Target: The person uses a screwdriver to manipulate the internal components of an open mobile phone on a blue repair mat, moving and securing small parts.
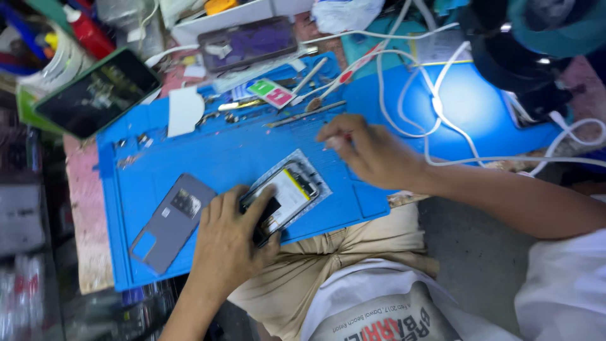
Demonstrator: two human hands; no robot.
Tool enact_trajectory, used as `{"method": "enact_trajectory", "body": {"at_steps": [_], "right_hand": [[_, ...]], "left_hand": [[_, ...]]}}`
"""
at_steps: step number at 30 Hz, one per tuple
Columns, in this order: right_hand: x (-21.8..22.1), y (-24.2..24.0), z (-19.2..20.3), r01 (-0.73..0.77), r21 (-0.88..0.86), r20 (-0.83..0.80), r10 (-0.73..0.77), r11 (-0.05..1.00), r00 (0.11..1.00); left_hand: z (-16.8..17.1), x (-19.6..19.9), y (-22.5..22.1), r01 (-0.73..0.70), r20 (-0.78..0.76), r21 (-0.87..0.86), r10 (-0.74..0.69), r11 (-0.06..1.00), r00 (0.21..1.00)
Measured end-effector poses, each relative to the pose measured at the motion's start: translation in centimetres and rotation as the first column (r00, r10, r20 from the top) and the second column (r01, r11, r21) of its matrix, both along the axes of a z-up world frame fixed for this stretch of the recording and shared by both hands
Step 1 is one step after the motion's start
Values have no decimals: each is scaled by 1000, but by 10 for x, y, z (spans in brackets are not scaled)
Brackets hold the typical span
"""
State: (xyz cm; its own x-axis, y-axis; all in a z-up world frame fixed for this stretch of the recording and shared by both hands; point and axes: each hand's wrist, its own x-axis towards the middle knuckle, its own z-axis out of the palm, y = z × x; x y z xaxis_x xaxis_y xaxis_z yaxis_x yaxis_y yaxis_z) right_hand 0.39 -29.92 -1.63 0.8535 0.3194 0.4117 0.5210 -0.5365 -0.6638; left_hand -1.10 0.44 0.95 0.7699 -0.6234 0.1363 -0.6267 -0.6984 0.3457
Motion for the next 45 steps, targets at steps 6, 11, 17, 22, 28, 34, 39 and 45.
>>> {"method": "enact_trajectory", "body": {"at_steps": [6,11,17,22,28,34,39,45], "right_hand": [[-7,-7,44,126,-493,-149,-226,861,963],[1,26,41,-5,-254,104,33,967,994],[21,48,36,-67,-240,100,94,968,991],[23,50,36,-68,-244,91,92,967,992],[24,46,36,-78,-251,60,95,965,994],[25,45,49,-179,-301,50,203,937,978],[37,44,58,-200,-440,-8,219,876,976],[51,44,70,-308,-563,-34,352,767,935]], "left_hand": [[-14,-9,-7,7,62,-147,2,989,998],[-27,-14,-20,-51,88,-152,65,987,994],[-31,-14,-19,-69,47,-204,80,977,996],[-33,-12,-18,-64,40,-229,76,971,996],[-33,-11,-18,-65,28,-222,73,973,997],[-34,-10,-18,-69,27,-218,76,974,997],[-35,-10,-18,-67,23,-206,73,976,997],[-34,-9,-19,-68,24,-194,74,979,997]]}}
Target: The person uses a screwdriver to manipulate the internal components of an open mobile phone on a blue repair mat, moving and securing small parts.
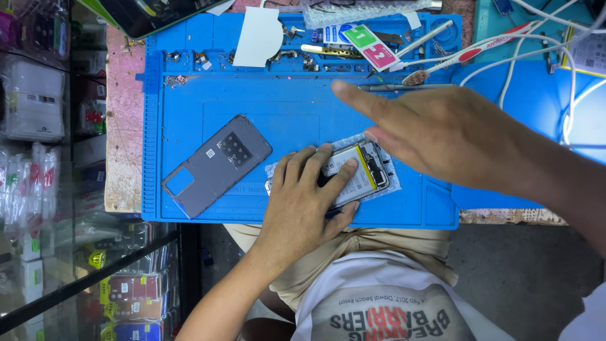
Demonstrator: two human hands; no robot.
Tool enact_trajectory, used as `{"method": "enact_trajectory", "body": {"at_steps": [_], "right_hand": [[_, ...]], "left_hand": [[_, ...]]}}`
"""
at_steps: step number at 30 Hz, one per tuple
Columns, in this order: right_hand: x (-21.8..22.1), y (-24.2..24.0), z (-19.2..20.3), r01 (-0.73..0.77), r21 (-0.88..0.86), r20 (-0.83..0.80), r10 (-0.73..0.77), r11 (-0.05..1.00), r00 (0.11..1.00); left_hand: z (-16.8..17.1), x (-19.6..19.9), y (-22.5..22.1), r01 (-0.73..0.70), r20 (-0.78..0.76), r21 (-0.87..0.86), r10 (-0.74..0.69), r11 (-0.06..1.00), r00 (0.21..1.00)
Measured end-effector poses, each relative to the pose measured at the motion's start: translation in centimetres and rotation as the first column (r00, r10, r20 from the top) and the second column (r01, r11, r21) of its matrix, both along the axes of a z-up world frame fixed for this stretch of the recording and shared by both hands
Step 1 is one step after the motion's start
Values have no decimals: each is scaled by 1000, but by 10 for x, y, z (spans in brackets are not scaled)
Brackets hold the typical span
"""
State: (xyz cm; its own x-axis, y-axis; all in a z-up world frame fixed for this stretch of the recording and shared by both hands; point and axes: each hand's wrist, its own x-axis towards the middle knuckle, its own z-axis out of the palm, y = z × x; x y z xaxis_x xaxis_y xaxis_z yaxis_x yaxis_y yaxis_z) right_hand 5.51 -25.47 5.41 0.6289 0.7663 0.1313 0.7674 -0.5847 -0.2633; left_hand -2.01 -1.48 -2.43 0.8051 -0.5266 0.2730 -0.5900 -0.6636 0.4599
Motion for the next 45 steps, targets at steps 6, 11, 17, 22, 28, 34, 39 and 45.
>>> {"method": "enact_trajectory", "body": {"at_steps": [6,11,17,22,28,34,39,45], "right_hand": [[12,5,-3,117,-85,-37,-121,989,992],[6,3,8,49,30,54,-51,998,997],[2,-2,5,55,4,58,-55,998,997],[0,2,10,-48,89,180,31,995,983],[-2,5,9,-50,89,221,29,995,975],[-7,-2,0,-39,102,203,18,994,979],[-11,7,-3,-6,172,211,-31,985,977],[-12,7,-3,0,212,224,-48,977,973]], "left_hand": [[1,-2,0,-3,5,-10,3,1000,1000],[2,-1,0,1,-2,-18,-1,1000,1000],[1,-5,0,-15,-13,-22,15,1000,1000],[1,-1,-1,-9,0,-19,9,1000,1000],[1,-4,-2,-15,-1,-12,15,1000,1000],[2,-9,-2,-24,-11,-24,23,999,1000],[3,8,-16,-112,73,-69,117,991,990],[-4,32,-31,-161,49,-86,165,983,985]]}}
